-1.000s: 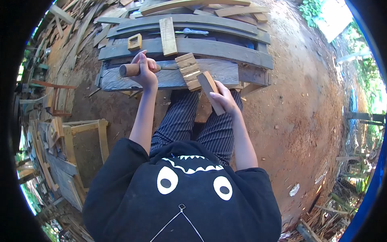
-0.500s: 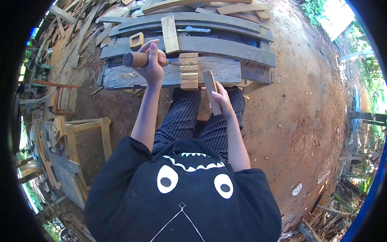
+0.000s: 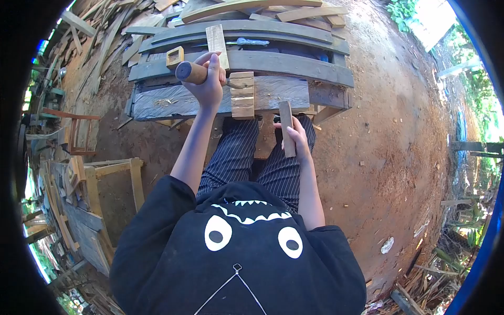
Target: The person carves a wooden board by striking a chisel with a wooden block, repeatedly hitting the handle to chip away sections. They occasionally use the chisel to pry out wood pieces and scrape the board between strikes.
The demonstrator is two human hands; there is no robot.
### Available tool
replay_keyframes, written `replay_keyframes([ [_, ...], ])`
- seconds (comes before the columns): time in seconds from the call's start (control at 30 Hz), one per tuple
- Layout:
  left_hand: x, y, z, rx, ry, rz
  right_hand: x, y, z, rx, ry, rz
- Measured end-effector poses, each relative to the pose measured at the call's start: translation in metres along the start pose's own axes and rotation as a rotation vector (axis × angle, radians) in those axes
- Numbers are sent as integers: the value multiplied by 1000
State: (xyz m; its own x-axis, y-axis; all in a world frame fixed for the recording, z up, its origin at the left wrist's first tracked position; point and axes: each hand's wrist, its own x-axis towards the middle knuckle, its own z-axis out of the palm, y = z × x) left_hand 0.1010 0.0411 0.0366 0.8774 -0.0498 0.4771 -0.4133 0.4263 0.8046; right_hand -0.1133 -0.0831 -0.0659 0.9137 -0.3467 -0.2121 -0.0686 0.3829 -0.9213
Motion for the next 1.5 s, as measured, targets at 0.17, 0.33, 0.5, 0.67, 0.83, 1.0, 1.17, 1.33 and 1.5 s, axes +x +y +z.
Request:
replay_keyframes([
  [0.17, 2, -15, 0, 106, -116, 37, -4, 8, -2, -48, 24, -10],
  [0.33, 5, 5, 13, -37, -47, -115, -9, 7, -3, -87, 27, 12],
  [0.5, 5, 6, 12, 52, -10, -62, -10, 4, -2, -89, 52, -11],
  [0.67, 6, 4, 11, 70, 45, -63, -10, 6, -5, -97, 55, -6],
  [0.83, 10, -3, 7, 203, 34, 57, -11, 7, -5, -101, 52, 9],
  [1.0, 10, 4, 7, 163, 68, 8, -12, 5, -2, -112, 54, 16],
  [1.17, 12, -4, 5, 180, 59, 58, -9, 7, -2, -159, 64, -40],
  [1.33, 10, -11, 2, 253, 23, 118, -9, 11, -3, -190, 81, -63],
  [1.5, 10, -9, 2, 224, 58, 61, -12, 9, -4, -158, 47, 27],
])
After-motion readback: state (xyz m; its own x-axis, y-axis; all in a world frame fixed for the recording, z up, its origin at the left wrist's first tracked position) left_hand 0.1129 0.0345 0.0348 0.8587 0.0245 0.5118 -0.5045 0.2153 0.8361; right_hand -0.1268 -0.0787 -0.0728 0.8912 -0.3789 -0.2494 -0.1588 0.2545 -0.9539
